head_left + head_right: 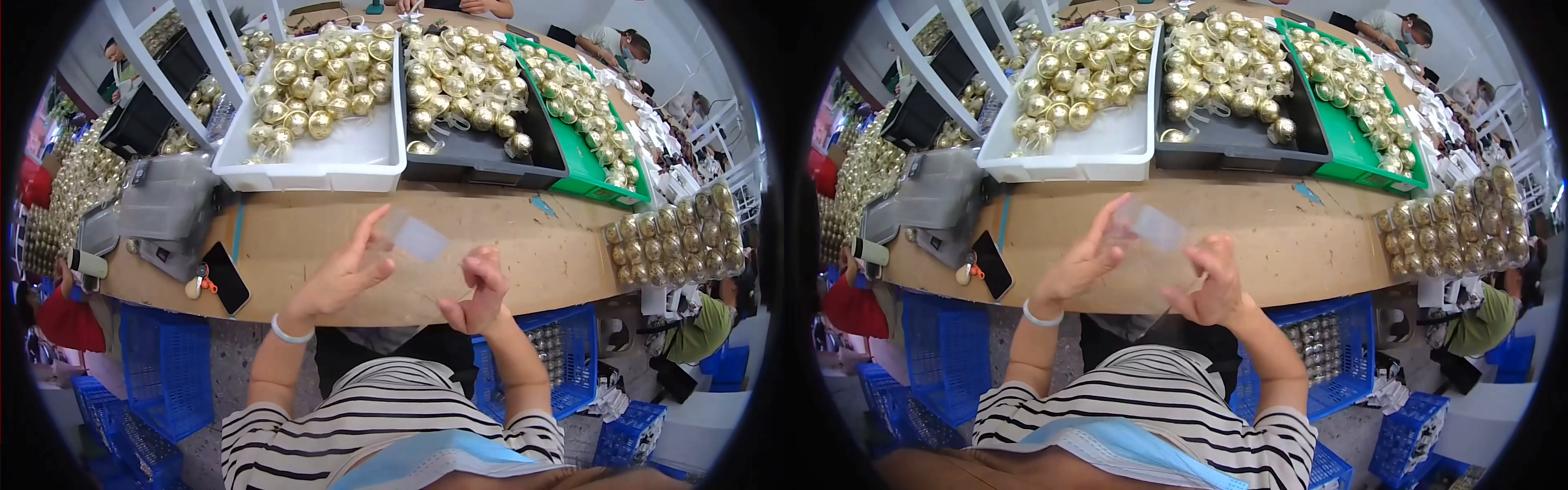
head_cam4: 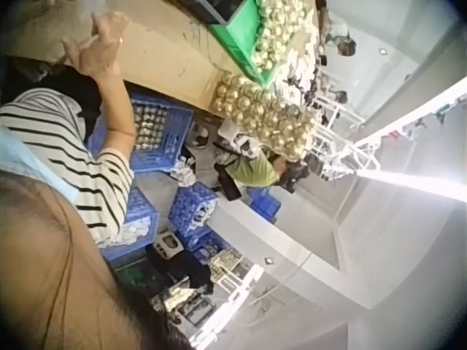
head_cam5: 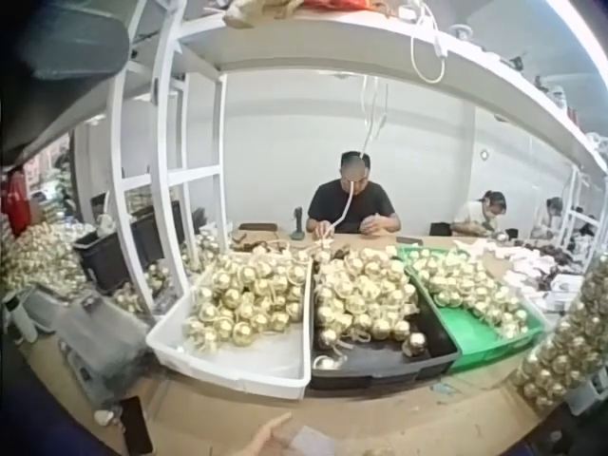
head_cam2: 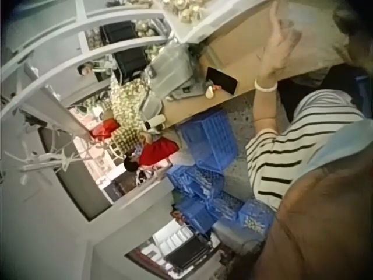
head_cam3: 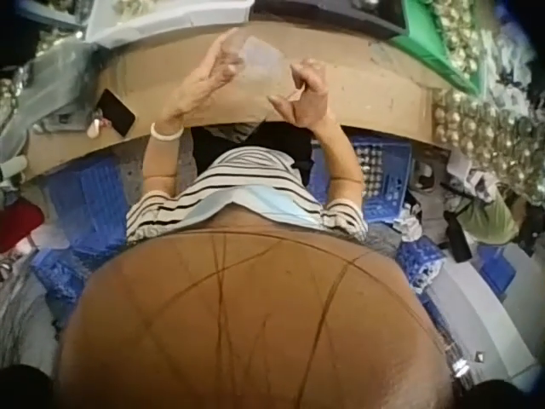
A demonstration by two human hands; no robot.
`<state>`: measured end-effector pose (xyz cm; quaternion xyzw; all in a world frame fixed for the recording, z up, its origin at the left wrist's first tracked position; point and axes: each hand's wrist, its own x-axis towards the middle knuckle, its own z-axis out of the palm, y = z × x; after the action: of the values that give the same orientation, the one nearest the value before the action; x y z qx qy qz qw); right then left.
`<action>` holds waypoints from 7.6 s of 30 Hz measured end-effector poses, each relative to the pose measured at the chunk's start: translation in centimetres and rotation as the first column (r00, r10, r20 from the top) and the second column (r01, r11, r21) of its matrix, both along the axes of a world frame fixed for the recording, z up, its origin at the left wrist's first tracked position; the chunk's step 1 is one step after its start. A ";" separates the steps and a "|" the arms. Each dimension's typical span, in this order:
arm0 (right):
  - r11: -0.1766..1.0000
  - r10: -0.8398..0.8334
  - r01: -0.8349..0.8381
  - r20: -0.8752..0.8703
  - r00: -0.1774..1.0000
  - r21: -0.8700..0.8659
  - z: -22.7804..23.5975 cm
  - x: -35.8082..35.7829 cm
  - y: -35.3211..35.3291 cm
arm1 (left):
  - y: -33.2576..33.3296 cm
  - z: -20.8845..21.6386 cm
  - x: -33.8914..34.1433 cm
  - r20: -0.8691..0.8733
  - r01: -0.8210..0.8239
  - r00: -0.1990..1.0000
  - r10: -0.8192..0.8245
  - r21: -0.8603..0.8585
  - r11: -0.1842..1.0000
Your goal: Packaging gold-colored spherical ornaments into plastic bags at a factory workbench.
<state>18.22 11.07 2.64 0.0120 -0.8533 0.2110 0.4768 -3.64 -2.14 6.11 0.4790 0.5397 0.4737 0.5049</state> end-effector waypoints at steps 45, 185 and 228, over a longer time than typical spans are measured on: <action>0.400 0.654 -0.175 0.146 0.742 -0.900 9.3 -2.2 0.5 | -0.8 2.9 2.0 -0.295 -0.190 0.768 0.569 0.743 0.641; 0.274 0.804 -0.013 0.222 0.552 -0.962 -5.2 -4.9 7.2 | -1.2 -9.1 1.9 -0.728 0.010 0.642 0.240 0.321 0.947; 0.853 -0.397 0.513 0.515 0.760 -0.099 -3.8 6.8 9.4 | -0.5 -8.0 2.1 -0.730 -0.049 0.628 0.270 0.308 0.950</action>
<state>25.05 20.43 -1.13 -0.3053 -0.8893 0.1830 0.2871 -1.50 -2.60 -1.93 0.6451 0.6757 0.3365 0.1184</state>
